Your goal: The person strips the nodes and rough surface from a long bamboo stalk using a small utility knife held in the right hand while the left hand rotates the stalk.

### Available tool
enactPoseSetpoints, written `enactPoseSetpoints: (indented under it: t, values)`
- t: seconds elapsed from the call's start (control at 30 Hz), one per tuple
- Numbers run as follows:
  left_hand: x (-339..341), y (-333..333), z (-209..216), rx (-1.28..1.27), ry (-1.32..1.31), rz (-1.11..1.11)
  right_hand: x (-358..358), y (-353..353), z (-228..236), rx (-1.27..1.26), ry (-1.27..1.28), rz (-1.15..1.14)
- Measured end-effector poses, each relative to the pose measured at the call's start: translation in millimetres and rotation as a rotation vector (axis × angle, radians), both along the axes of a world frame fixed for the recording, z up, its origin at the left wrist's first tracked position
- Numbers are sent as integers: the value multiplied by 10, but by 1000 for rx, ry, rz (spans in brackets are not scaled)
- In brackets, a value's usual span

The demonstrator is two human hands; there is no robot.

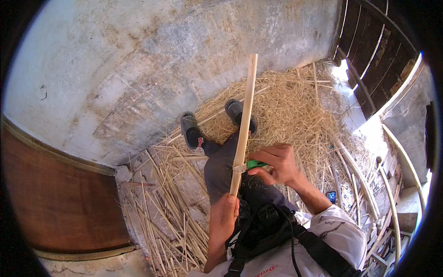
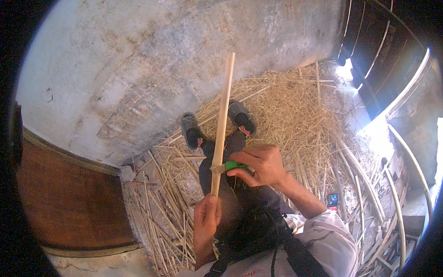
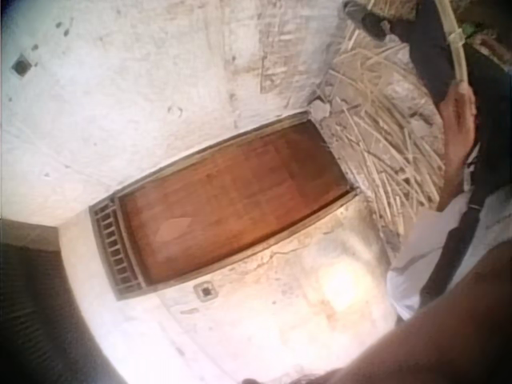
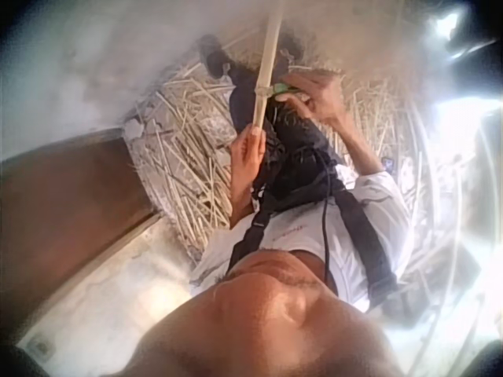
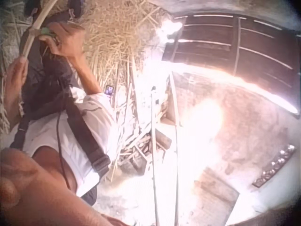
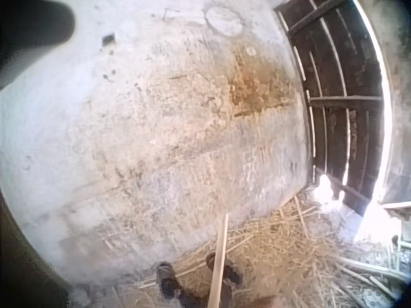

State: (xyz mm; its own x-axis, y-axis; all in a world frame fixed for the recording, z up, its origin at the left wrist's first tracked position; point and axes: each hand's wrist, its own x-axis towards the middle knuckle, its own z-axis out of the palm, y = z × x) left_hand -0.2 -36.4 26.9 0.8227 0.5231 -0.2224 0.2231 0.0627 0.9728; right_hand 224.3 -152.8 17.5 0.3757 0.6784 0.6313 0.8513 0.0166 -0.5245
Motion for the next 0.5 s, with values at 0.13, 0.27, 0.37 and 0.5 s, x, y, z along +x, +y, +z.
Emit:
enactPoseSetpoints:
  t: [0.13, 0.27, 0.37, 0.5]
  values:
    - [-127, -44, 2, -70, 57, -43, 290, 42, -159, 152, 69, -226]
    - [-289, -42, -45, -86, 113, -89, 604, 79, -90, 19, 222, -536]
    - [-477, -100, -84, -71, 111, -195, 1323, -93, -370, -9, 393, -818]
    - [-524, 29, -129, -87, 134, -13, 1286, -213, -341, 129, 403, -533]
